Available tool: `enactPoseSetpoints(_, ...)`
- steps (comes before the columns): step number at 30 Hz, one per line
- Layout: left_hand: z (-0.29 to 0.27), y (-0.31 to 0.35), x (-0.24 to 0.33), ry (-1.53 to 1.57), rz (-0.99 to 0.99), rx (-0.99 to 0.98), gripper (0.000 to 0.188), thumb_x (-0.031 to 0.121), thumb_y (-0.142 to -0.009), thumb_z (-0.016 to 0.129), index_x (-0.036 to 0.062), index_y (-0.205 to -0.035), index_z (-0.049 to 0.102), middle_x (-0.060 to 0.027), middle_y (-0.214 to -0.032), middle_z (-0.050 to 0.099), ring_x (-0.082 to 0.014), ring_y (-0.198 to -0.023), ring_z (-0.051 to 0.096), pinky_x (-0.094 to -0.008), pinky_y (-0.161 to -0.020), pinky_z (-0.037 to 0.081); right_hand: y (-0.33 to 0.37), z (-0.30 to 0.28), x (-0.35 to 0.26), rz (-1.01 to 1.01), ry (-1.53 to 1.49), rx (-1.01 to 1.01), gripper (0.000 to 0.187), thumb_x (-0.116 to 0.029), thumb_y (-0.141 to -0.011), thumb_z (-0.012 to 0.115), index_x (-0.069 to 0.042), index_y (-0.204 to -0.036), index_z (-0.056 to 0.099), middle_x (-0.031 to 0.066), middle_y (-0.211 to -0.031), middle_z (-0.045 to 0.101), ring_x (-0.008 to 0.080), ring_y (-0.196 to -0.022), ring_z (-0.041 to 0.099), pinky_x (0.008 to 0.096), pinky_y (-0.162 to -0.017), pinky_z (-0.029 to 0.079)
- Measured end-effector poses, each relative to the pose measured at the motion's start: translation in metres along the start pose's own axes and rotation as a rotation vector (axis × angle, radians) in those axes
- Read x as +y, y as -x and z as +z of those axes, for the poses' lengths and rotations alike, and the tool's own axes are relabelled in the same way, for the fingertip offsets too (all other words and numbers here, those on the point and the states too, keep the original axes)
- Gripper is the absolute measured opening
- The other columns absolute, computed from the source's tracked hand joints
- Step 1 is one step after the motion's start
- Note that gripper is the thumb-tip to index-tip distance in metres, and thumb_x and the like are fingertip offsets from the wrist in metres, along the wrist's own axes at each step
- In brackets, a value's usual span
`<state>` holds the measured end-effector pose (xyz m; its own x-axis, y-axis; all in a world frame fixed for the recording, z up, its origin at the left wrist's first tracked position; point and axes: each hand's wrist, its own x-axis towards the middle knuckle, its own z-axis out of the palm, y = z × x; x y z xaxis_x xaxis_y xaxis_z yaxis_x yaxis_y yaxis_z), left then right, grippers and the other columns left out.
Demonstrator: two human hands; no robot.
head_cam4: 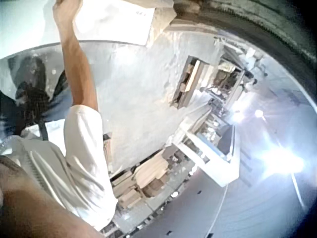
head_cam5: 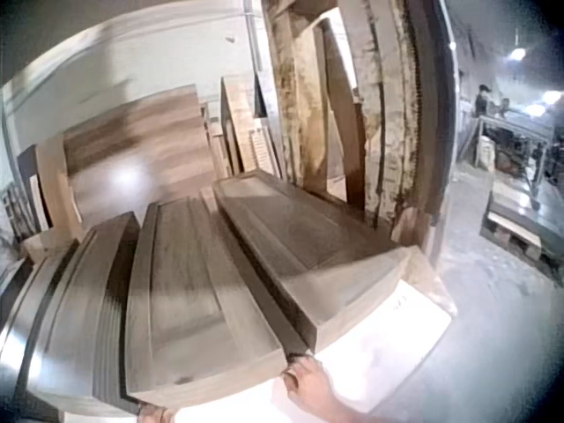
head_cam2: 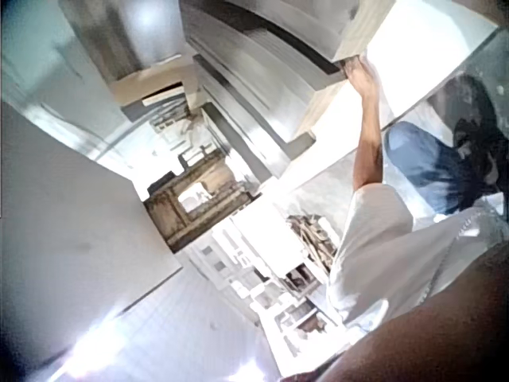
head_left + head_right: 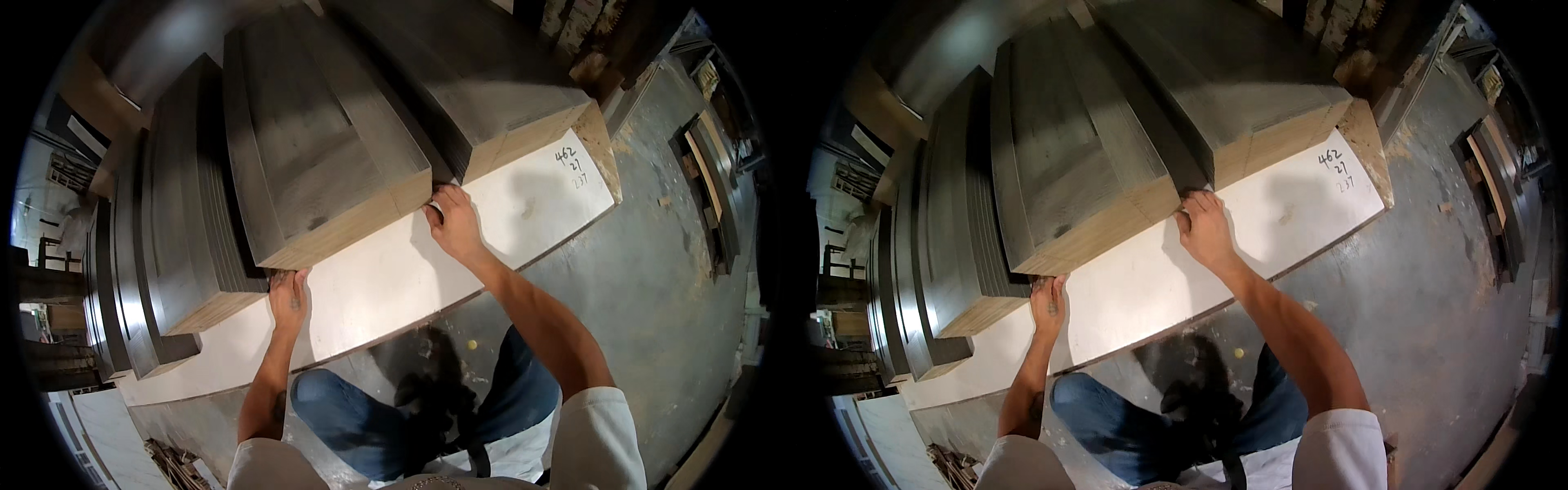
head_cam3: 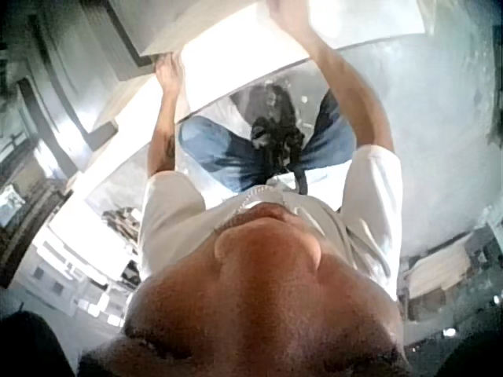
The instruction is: The person carries wood cabinet panels and stacks them neatly on a white tabletop, aligning them into a single row.
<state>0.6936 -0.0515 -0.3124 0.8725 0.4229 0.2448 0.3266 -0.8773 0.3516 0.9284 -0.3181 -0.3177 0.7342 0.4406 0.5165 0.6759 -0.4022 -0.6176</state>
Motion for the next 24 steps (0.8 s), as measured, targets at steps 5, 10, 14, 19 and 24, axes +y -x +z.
enactPoseSetpoints(5,0.0,-0.005,0.006,0.017,-0.007,0.037,0.031,0.02,-0.097,0.053,-0.0048,-0.081,0.061,-0.0259,-0.078,0.057,-0.0418,-0.072,0.055,-0.0423,-0.066,0.044,0.0,0.0,0.009,-0.005,-0.002,0.057,0.011,-0.005,-0.077,0.066,0.001,-0.085,0.062,0.0161,-0.096,0.061,0.035,-0.098,0.055,0.043,-0.091,0.042)
enactPoseSetpoints(10,-0.004,0.0,-0.005,-0.014,0.035,0.01,0.033,0.027,-0.099,0.049,-0.0009,-0.091,0.065,-0.0256,-0.088,0.061,-0.044,-0.082,0.059,-0.0466,-0.072,0.046,0.001,0.007,0.004,0.065,-0.037,0.069,0.011,-0.005,-0.076,0.068,0.001,-0.084,0.064,0.015,-0.095,0.063,0.0345,-0.099,0.056,0.0423,-0.089,0.045)
enactPoseSetpoints(14,-0.001,-0.006,0.01,0.005,0.026,0.014,0.035,0.029,-0.098,0.051,-0.0015,-0.086,0.064,-0.0248,-0.08,0.06,-0.0439,-0.078,0.058,-0.045,-0.068,0.046,0.002,-0.004,0.012,0.08,-0.093,0.055,0.01,-0.005,-0.078,0.066,0.002,-0.085,0.065,0.0164,-0.094,0.063,0.0352,-0.099,0.055,0.0423,-0.093,0.043)
enactPoseSetpoints(19,0.009,-0.001,-0.001,-0.037,0.011,0.057,0.037,0.026,-0.095,0.056,-0.0021,-0.072,0.057,-0.0237,-0.072,0.057,-0.0421,-0.069,0.055,-0.0463,-0.064,0.043,0.002,0.003,0.012,0.054,-0.092,0.046,0.009,-0.006,-0.079,0.065,0.001,-0.084,0.066,0.0173,-0.095,0.064,0.0358,-0.099,0.056,0.0429,-0.093,0.043)
enactPoseSetpoints(24,-0.006,0.01,-0.023,0.04,-0.012,0.028,0.025,0.023,-0.095,0.054,0.0056,-0.084,0.069,-0.0171,-0.078,0.064,-0.0361,-0.074,0.06,-0.0426,-0.07,0.048,0.005,0.016,0.002,0.052,-0.063,0.053,0.01,-0.004,-0.078,0.067,0.001,-0.086,0.066,0.0179,-0.093,0.063,0.0385,-0.095,0.058,0.0448,-0.083,0.047)
